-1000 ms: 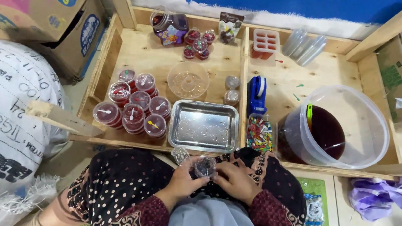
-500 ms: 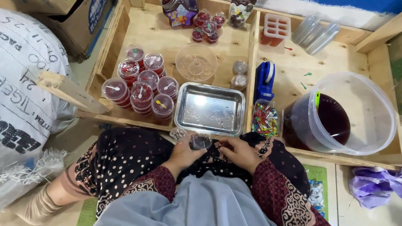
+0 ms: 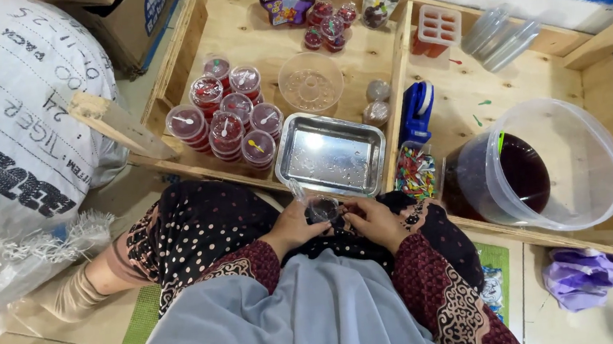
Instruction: The person packages small food items by hand, placing them into clear plastic containers and using a ladle to add liquid from a large bucket.
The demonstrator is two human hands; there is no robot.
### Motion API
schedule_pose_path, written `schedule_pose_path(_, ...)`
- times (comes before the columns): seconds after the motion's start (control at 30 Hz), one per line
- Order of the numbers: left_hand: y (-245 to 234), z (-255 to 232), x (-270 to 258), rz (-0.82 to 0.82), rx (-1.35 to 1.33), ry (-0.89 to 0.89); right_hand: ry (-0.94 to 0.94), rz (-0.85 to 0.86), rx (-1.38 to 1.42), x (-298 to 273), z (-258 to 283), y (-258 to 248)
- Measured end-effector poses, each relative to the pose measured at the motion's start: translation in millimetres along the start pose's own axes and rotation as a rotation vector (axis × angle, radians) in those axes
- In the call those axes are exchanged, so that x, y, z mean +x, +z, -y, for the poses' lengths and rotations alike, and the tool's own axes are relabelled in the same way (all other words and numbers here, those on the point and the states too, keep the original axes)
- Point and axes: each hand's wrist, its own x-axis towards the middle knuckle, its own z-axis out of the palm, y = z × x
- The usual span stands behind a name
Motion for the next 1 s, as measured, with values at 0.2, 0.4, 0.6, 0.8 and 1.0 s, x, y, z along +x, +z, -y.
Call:
schedule_pose_path(0.2, 0.9, -0.7, -3.7, -0.001, 0.024, 0.015, 0.042, 0.028, -0.042, 5.9, -7.8, 5.7)
schedule_pose_path(0.4, -9.2, -28.7, -15.5, 0.038, 0.034, 0.013, 0.056, 0.071, -0.106, -1.5, 6.3, -1.4)
schedule_pose_path(0.6, -3.2, -13.3, -11.4, 0.041, 0.016, 0.021, 0.055, 0.101, -0.132, -10.1, 30.6, -14.2)
schedule_pose_path(0.8, -7.1, -17.8, -18.2, 0.03, -0.04, 0.114, 0.041, 0.121, -0.189, -18.9, 41.8, -18.0)
schedule_pose_path(1.0, -6.3, -11.2, -19.7, -0.032, -0.071, 0.197, 0.058, 0.121, -0.226, -23.3, 50.8, -20.3)
